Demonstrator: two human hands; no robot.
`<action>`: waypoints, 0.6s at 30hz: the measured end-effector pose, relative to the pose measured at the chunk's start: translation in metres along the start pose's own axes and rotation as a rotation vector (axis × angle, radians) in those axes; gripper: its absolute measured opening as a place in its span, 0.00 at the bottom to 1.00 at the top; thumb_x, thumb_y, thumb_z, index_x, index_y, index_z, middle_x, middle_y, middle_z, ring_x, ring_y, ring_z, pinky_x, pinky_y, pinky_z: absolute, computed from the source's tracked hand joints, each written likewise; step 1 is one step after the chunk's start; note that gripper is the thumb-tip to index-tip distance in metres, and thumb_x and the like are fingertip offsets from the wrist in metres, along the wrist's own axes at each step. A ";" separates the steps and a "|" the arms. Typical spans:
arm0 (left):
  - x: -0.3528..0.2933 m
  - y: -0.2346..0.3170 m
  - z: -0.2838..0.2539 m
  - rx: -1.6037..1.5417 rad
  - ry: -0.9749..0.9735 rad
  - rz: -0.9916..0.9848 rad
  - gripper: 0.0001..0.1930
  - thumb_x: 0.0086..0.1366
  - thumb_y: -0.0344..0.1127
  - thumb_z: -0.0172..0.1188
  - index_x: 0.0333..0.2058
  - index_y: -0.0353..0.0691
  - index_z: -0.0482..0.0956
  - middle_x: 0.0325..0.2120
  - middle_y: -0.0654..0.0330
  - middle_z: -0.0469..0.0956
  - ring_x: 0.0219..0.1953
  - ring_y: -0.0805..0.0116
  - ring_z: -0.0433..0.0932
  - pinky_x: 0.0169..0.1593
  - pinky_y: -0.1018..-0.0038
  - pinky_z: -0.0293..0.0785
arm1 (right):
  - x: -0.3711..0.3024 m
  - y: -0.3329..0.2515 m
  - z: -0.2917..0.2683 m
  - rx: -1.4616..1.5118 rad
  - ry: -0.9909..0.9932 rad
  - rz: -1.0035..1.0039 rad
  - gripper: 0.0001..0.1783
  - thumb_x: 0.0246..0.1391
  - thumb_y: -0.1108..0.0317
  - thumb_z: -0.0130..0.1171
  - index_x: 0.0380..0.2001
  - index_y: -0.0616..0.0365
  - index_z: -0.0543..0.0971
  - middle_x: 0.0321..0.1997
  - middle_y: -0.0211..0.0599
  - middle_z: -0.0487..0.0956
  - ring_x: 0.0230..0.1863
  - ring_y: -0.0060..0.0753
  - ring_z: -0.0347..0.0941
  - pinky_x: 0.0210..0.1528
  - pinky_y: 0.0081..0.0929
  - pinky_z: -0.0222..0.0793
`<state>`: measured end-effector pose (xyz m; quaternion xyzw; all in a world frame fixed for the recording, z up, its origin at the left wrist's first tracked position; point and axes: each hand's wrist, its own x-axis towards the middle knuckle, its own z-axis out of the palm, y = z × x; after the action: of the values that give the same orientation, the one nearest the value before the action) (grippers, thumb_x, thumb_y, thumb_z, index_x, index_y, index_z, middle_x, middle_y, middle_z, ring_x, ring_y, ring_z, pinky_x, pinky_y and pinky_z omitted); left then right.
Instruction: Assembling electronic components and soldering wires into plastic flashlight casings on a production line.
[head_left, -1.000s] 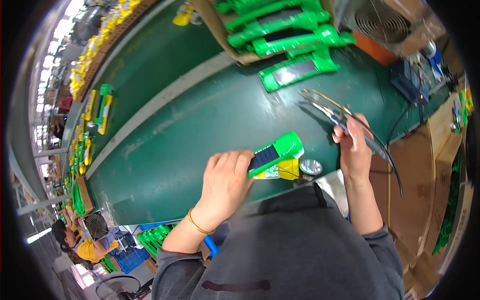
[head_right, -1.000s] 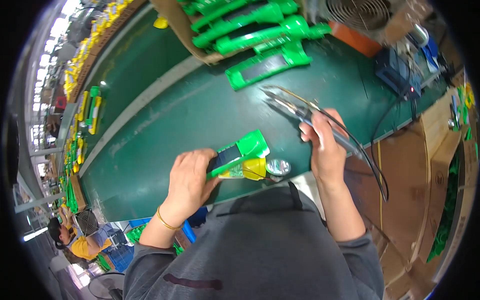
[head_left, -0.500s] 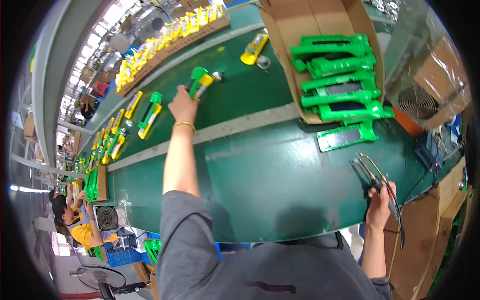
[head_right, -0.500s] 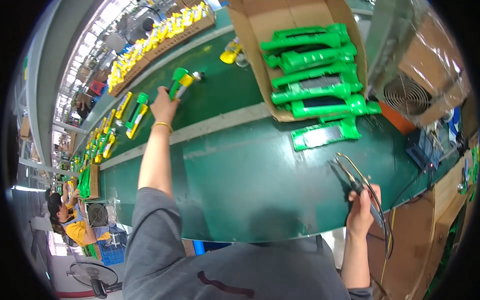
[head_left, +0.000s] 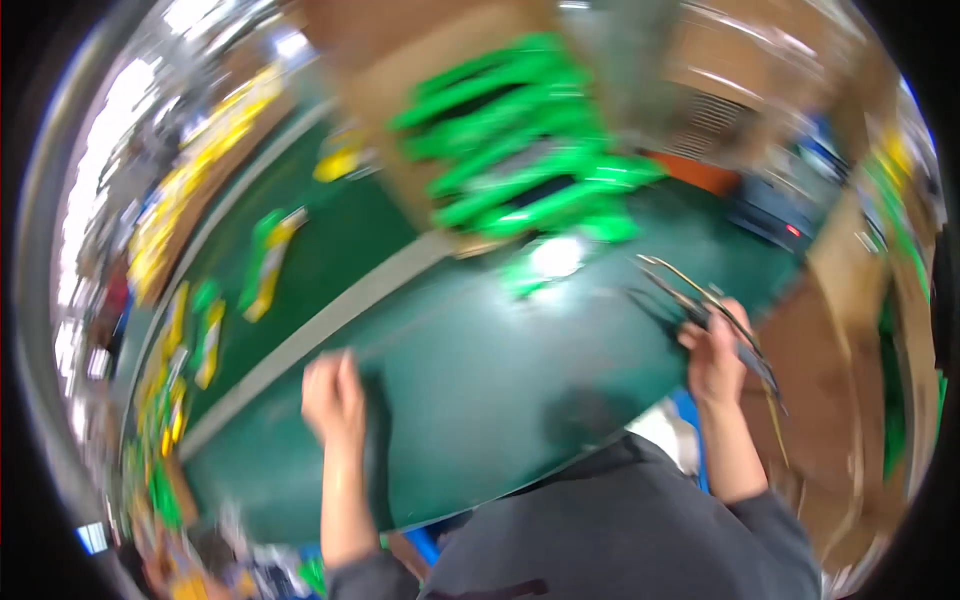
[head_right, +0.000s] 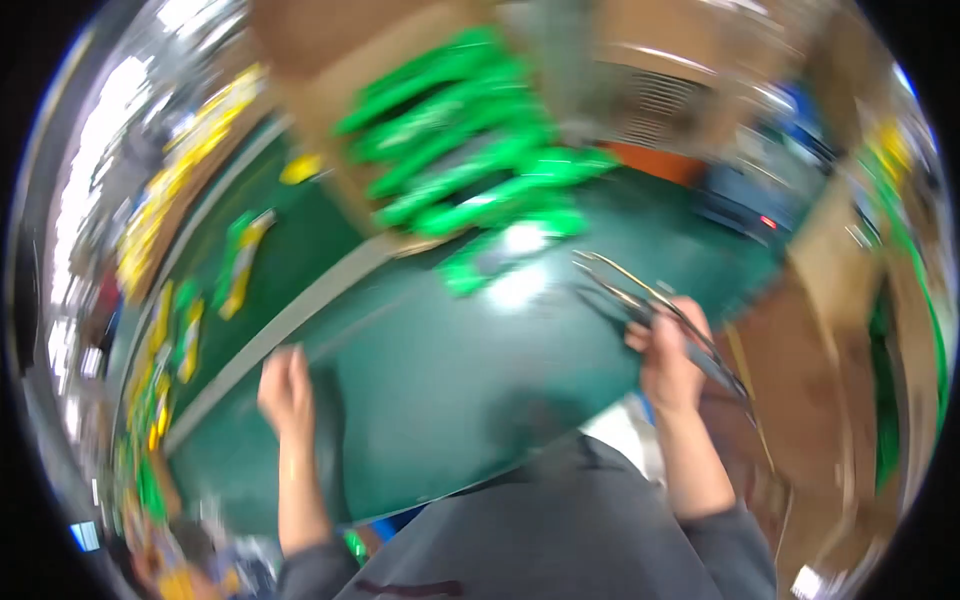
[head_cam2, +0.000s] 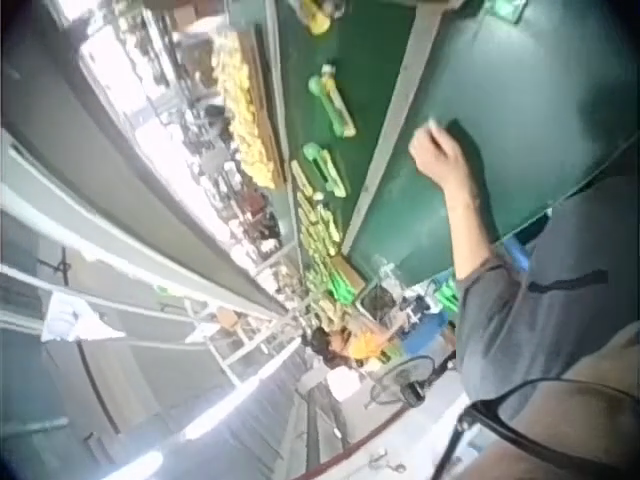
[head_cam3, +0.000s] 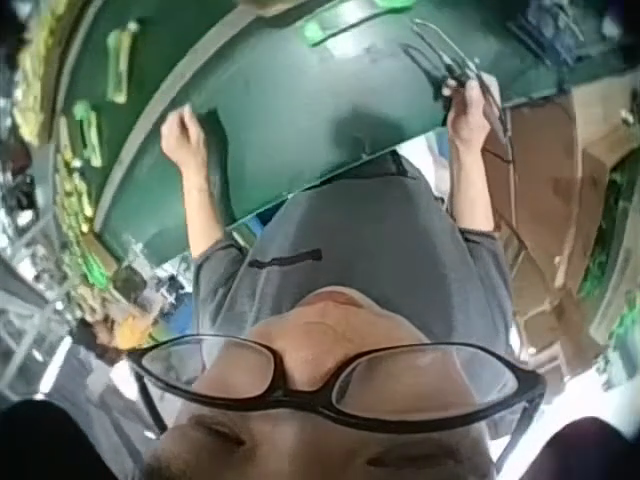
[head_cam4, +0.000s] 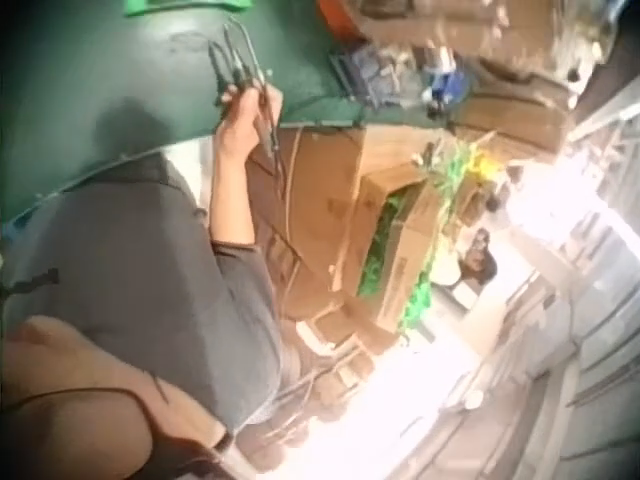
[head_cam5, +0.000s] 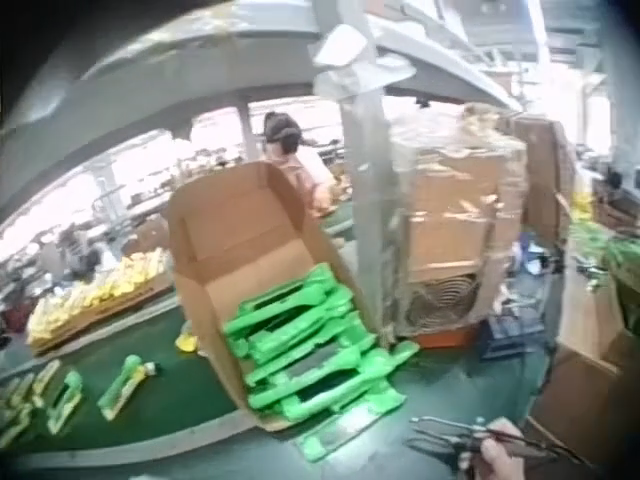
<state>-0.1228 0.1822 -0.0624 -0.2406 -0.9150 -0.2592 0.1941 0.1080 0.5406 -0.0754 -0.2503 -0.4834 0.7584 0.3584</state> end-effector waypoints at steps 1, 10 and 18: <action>-0.033 0.016 -0.013 -0.033 -0.064 -0.021 0.11 0.64 0.29 0.52 0.23 0.33 0.69 0.18 0.54 0.66 0.22 0.61 0.66 0.28 0.69 0.64 | 0.008 -0.003 -0.001 -0.162 0.008 -0.109 0.10 0.55 0.64 0.56 0.36 0.57 0.70 0.31 0.31 0.70 0.28 0.24 0.68 0.30 0.21 0.67; -0.119 0.070 -0.026 -0.295 -0.109 -0.256 0.11 0.64 0.27 0.49 0.22 0.33 0.65 0.19 0.60 0.64 0.22 0.69 0.63 0.27 0.73 0.59 | 0.048 -0.095 -0.072 -0.852 0.345 -0.600 0.09 0.49 0.69 0.63 0.33 0.60 0.76 0.23 0.26 0.74 0.24 0.13 0.65 0.27 0.15 0.62; -0.115 0.110 -0.035 -0.245 -0.099 -0.241 0.03 0.59 0.23 0.51 0.27 0.33 0.74 0.21 0.64 0.64 0.23 0.76 0.61 0.26 0.79 0.57 | 0.083 -0.118 -0.086 -0.757 0.357 -0.658 0.12 0.50 0.69 0.63 0.36 0.59 0.73 0.27 0.24 0.73 0.27 0.11 0.64 0.29 0.13 0.62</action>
<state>0.0382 0.2061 -0.0483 -0.1632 -0.9072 -0.3781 0.0857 0.1546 0.6860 -0.0053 -0.3225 -0.7076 0.3241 0.5388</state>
